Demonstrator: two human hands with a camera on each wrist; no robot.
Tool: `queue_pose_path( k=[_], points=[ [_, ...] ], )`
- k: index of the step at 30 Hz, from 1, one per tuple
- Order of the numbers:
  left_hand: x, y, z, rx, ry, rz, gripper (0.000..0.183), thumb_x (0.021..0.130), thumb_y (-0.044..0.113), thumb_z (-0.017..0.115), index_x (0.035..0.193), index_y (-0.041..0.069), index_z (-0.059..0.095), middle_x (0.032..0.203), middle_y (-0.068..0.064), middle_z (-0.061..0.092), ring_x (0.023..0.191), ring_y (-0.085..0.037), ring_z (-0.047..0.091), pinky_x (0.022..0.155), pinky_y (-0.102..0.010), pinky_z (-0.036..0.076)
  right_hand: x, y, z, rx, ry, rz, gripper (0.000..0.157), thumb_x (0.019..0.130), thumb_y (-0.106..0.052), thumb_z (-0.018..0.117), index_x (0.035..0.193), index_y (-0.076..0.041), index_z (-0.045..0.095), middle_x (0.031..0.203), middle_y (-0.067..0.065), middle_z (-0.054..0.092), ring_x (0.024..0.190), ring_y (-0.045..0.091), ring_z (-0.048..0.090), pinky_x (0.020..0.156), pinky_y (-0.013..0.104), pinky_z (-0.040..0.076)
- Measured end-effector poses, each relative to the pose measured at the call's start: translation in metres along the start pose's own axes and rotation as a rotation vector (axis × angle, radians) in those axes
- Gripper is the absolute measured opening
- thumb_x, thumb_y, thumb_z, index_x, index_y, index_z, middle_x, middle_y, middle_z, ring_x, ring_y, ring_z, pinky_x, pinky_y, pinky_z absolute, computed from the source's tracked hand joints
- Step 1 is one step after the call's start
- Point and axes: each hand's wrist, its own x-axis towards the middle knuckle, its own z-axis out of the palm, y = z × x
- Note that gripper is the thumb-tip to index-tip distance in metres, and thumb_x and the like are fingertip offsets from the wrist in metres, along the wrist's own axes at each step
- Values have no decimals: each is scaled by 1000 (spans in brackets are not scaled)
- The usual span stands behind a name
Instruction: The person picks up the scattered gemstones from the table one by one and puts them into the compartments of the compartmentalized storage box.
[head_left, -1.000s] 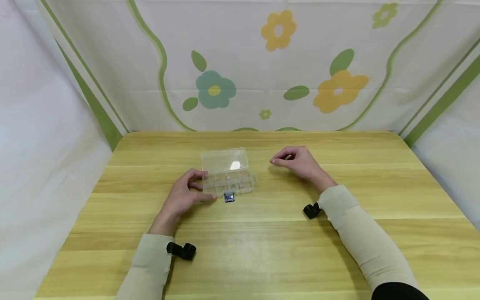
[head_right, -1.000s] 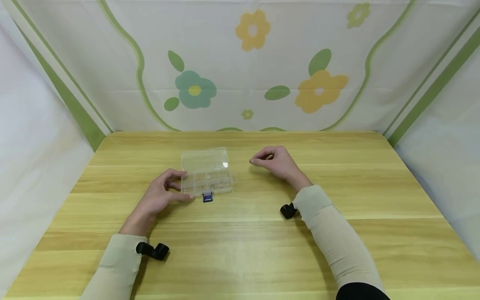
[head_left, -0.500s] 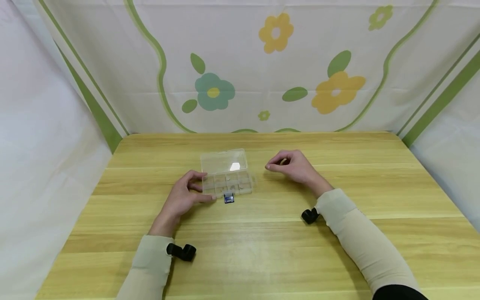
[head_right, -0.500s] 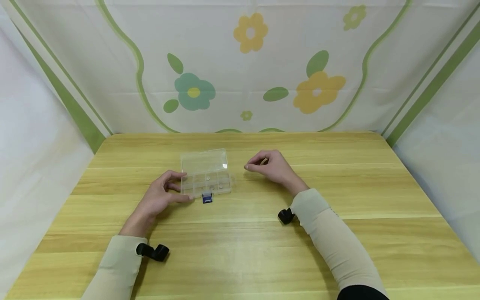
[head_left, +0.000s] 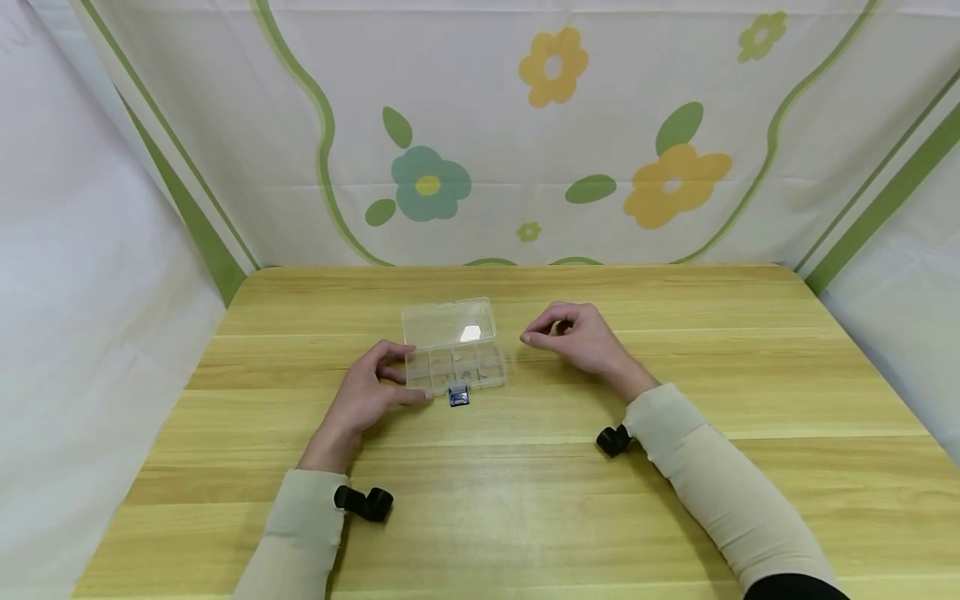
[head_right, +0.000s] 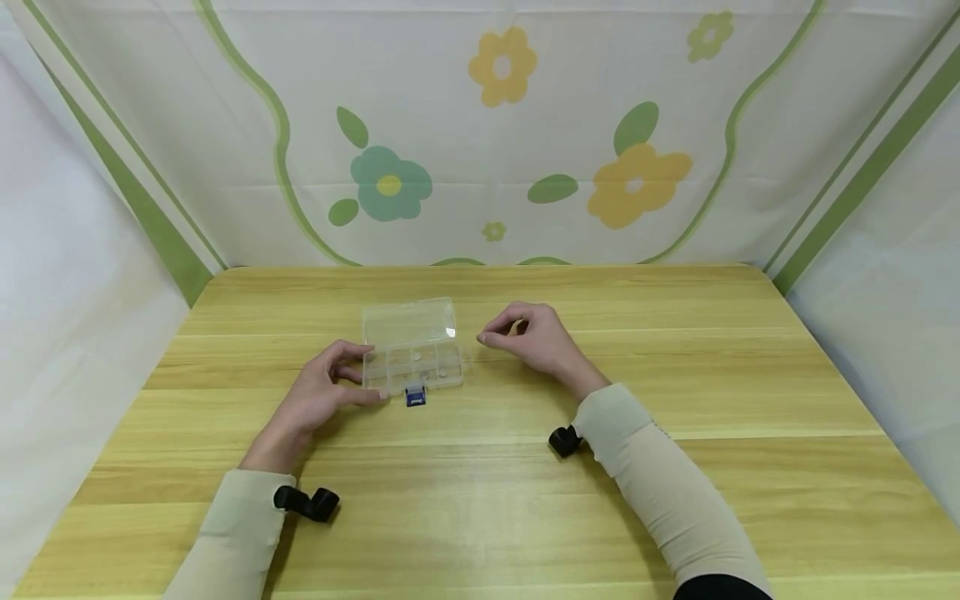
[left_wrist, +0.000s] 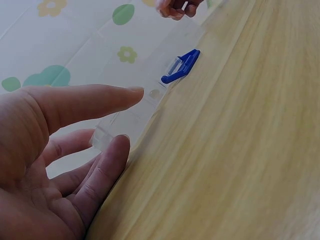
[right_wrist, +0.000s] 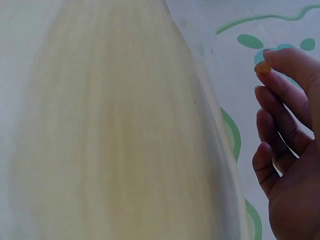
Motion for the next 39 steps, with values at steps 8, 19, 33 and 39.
queue_pose_path(
  k=[8, 19, 33, 39],
  points=[
    [1, -1, 0, 2, 0, 0, 74, 78, 14, 96, 144, 17, 63, 133, -12, 65, 112, -28, 60, 90, -35, 45, 1, -7, 12, 4, -25, -27, 8, 91, -28, 88, 96, -22, 85, 100, -1, 77, 87, 21, 62, 76, 26, 48],
    [1, 0, 0, -6, 2, 5, 75, 77, 13, 96, 144, 17, 64, 134, -12, 65, 112, -28, 61, 91, -35, 45, 5, -20, 36, 33, -78, -100, 4, 92, -23, 88, 96, -24, 85, 98, -2, 77, 84, 22, 59, 73, 26, 45],
    [0, 0, 0, -11, -1, 2, 73, 78, 12, 96, 143, 18, 64, 136, -11, 65, 112, -28, 61, 92, -35, 45, 12, -36, 67, -40, -150, -236, 4, 94, -24, 86, 98, -22, 86, 98, -7, 74, 98, 20, 65, 85, 38, 50],
    [-1, 1, 0, -19, -5, 5, 72, 78, 13, 96, 142, 17, 64, 139, -12, 65, 113, -29, 61, 91, -35, 45, 16, -46, 77, -108, -186, -318, 4, 95, -19, 84, 97, -21, 86, 98, -8, 74, 100, 19, 61, 89, 36, 49]
  ],
)
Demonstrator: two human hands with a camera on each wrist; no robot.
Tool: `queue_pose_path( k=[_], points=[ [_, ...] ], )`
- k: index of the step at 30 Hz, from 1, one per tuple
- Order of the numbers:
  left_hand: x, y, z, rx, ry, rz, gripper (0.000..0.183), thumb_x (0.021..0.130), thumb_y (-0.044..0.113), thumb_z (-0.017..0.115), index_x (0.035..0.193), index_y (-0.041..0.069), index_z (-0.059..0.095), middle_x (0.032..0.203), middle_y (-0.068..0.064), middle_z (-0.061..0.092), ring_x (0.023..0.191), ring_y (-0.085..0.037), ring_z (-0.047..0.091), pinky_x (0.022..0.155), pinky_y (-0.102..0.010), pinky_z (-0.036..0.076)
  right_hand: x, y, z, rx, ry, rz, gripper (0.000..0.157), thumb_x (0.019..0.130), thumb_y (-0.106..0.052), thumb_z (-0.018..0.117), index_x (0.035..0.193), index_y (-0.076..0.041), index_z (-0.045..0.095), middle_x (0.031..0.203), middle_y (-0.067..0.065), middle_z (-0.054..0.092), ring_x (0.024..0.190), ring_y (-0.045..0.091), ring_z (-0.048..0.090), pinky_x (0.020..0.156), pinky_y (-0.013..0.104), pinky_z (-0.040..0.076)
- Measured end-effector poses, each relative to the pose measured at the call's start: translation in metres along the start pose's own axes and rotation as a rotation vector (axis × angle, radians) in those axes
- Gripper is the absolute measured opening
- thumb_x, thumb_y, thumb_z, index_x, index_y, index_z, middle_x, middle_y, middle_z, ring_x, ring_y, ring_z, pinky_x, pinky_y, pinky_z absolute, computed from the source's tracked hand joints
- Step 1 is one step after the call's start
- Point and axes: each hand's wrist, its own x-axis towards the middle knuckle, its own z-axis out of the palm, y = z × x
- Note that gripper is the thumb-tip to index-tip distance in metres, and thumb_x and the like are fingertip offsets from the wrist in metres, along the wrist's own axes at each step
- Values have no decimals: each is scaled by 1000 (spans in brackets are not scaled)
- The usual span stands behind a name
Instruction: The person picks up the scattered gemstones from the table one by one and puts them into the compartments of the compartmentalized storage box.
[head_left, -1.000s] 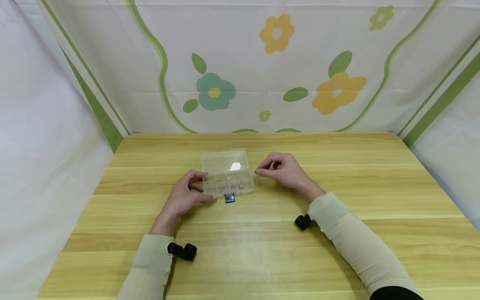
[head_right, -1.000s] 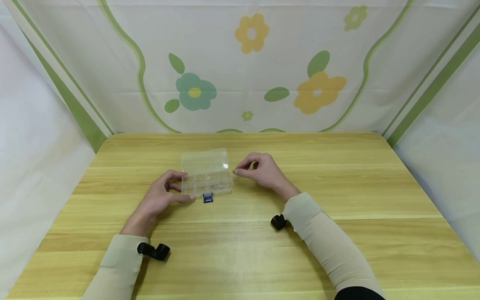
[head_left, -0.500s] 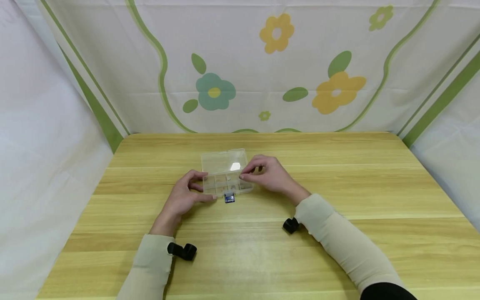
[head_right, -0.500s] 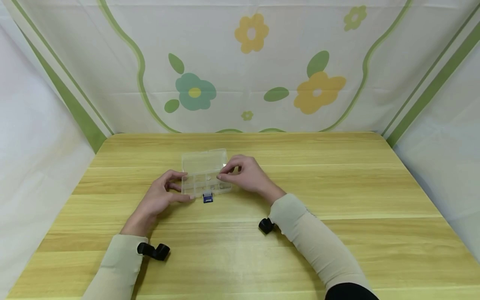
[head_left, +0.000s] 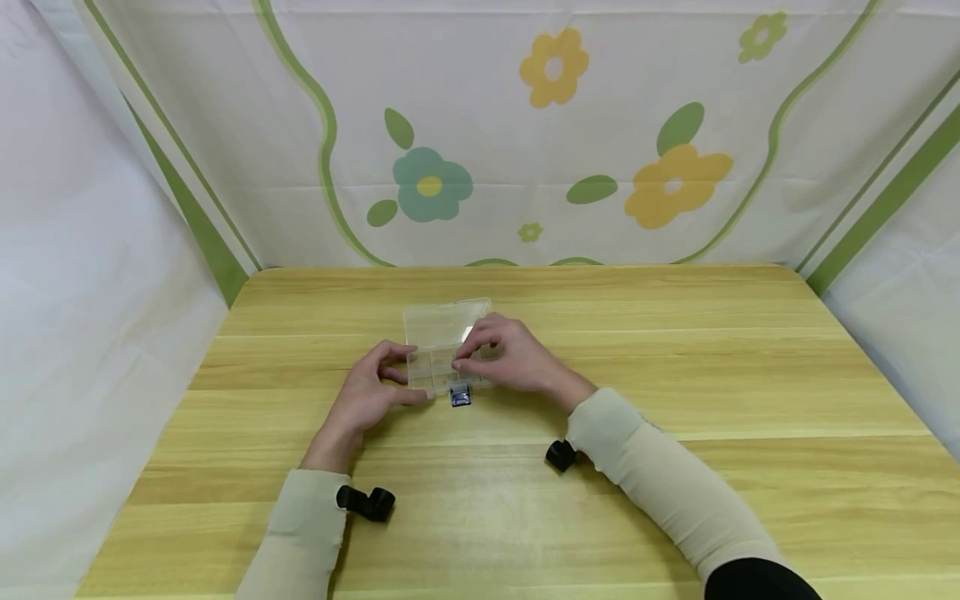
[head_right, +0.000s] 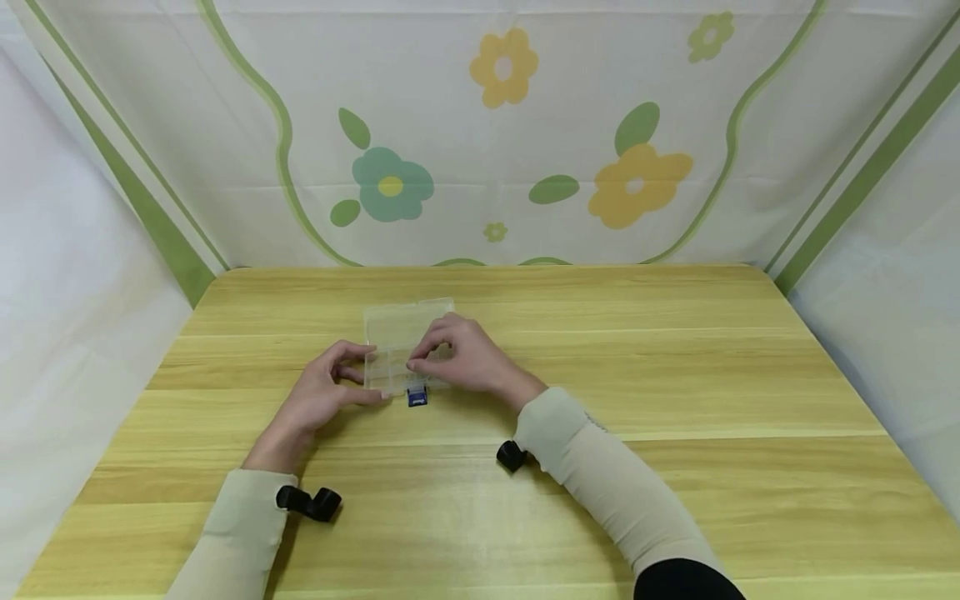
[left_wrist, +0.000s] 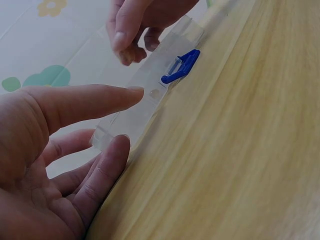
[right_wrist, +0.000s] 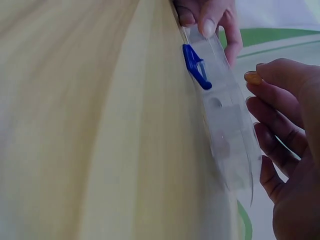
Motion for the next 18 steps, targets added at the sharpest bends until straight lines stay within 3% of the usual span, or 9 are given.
queue_pose_path(
  k=[10, 18],
  points=[
    [-1, 2, 0, -18, -9, 9, 71, 80, 14, 96, 143, 16, 64, 145, -11, 62, 117, -30, 61, 90, -35, 46, 9, -8, 14, -74, -58, -53, 7, 98, -21, 81, 102, -20, 86, 104, -7, 75, 105, 15, 60, 94, 42, 52],
    [0, 0, -2, -20, -19, 0, 71, 79, 14, 95, 143, 18, 64, 148, -7, 60, 118, -29, 60, 91, -36, 46, 13, -12, 23, -115, -67, -97, 8, 98, -22, 80, 103, -20, 86, 106, -5, 75, 106, 12, 59, 97, 35, 50]
  ],
)
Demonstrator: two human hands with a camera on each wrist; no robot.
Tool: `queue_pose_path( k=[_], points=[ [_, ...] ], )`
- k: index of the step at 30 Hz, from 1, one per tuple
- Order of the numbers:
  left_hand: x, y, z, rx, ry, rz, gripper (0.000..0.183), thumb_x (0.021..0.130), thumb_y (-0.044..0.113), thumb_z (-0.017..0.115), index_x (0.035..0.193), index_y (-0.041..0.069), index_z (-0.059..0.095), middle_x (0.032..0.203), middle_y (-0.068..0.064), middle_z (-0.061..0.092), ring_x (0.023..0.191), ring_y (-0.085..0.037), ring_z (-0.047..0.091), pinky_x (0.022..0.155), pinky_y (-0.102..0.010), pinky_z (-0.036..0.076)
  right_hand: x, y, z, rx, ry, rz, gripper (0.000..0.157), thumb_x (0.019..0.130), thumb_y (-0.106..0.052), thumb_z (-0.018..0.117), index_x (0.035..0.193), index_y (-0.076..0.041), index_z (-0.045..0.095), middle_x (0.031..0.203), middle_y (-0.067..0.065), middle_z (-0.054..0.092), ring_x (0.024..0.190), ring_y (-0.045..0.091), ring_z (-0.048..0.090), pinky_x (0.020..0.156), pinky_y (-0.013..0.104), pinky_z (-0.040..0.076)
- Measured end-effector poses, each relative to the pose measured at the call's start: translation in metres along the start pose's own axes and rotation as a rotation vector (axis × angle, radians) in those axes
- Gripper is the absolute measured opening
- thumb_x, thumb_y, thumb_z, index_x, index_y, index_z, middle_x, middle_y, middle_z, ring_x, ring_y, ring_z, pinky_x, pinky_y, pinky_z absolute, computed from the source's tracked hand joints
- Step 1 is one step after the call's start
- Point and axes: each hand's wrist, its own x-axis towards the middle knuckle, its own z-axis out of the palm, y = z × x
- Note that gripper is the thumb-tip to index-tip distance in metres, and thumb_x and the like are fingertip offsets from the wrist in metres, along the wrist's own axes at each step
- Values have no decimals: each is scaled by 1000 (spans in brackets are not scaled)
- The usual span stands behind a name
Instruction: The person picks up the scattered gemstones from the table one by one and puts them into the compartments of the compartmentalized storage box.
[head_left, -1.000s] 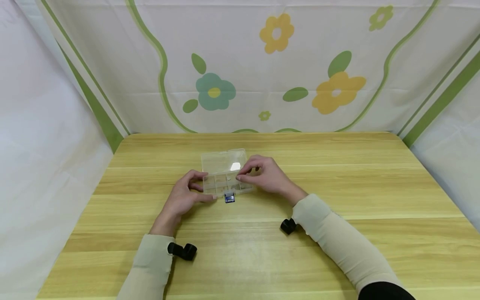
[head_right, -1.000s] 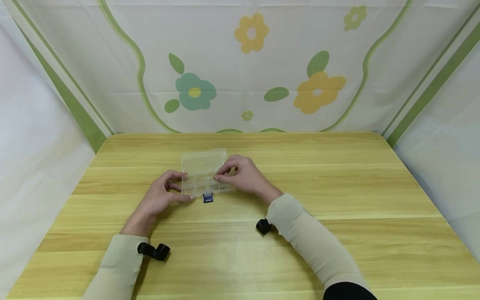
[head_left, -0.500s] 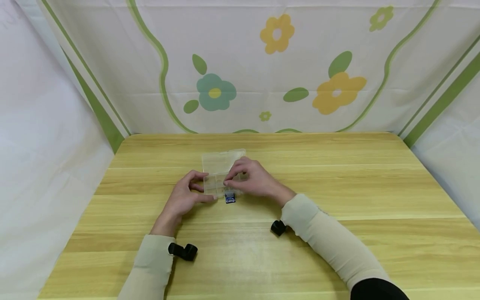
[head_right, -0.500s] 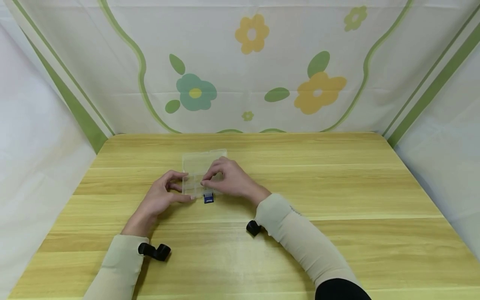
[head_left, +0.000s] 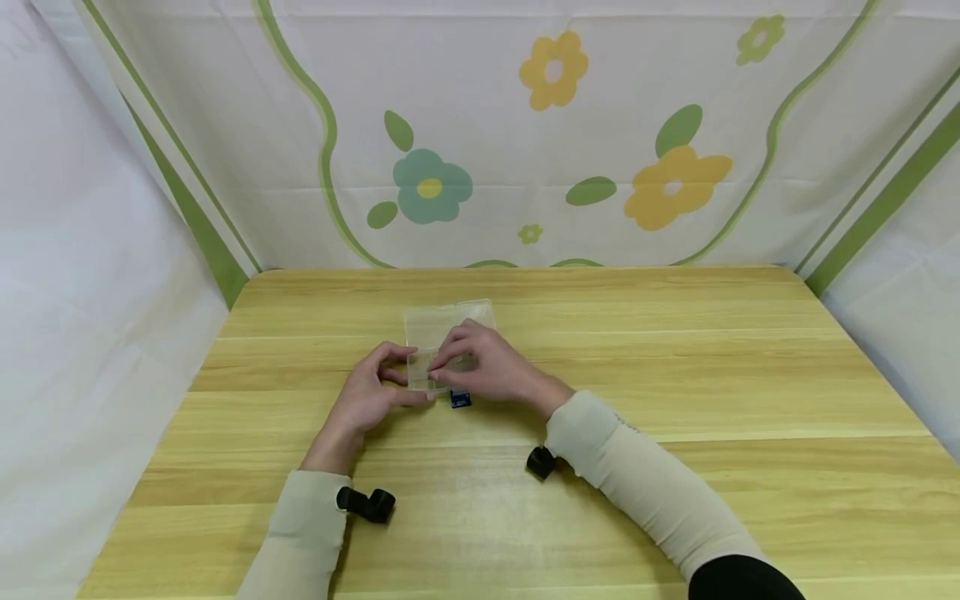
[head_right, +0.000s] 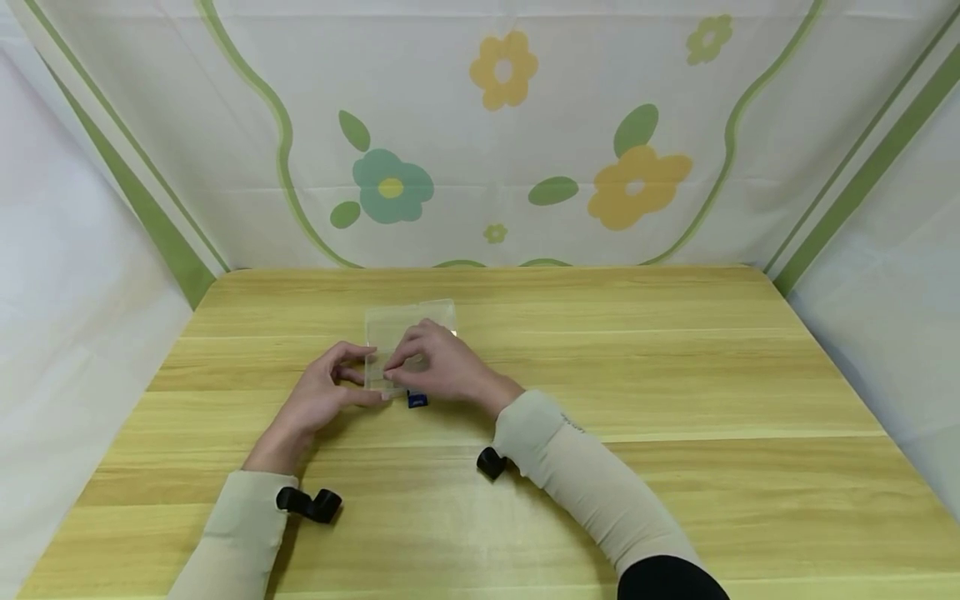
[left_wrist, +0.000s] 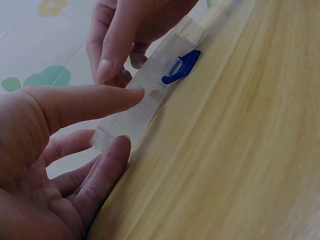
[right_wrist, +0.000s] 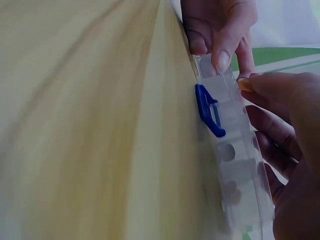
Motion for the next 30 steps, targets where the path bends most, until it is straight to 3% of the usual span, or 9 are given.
queue_pose_path(
  k=[11, 18, 22, 25, 30],
  points=[
    [-1, 3, -1, 3, 9, -36, 71, 78, 15, 96, 142, 18, 65, 145, -8, 61, 114, -28, 57, 90, -37, 42, 3, -3, 8, -59, -4, 17, 9, 98, -24, 82, 104, -21, 87, 106, -5, 74, 105, 14, 58, 94, 32, 47],
    [-3, 5, -2, 7, 8, -56, 73, 79, 12, 95, 144, 17, 63, 136, -14, 64, 114, -29, 60, 91, -37, 43, 1, -4, 6, -15, 33, 17, 12, 100, -25, 79, 108, -19, 86, 104, -5, 74, 104, 20, 60, 91, 39, 50],
    [-4, 6, -2, 18, 13, -47, 74, 78, 11, 95, 145, 15, 63, 132, -17, 65, 112, -30, 62, 89, -36, 44, -7, -5, -6, 9, 81, 71, 16, 101, -28, 77, 111, -18, 85, 105, -4, 74, 106, 22, 61, 98, 45, 51],
    [-6, 7, -3, 37, 3, -36, 80, 79, 11, 95, 150, 15, 58, 138, -17, 62, 113, -30, 61, 87, -34, 45, -16, -4, -21, -36, 105, 122, 22, 101, -32, 77, 116, -16, 83, 112, -3, 76, 112, 21, 62, 104, 47, 51],
    [-9, 11, -16, 30, -114, 2, 107, 84, 14, 92, 170, 19, 28, 164, -20, 40, 125, -35, 56, 88, -34, 54, -39, -4, -57, -158, 91, 251, 45, 101, -45, 75, 133, -14, 75, 136, 2, 72, 133, 26, 60, 115, 53, 48]
  ],
)
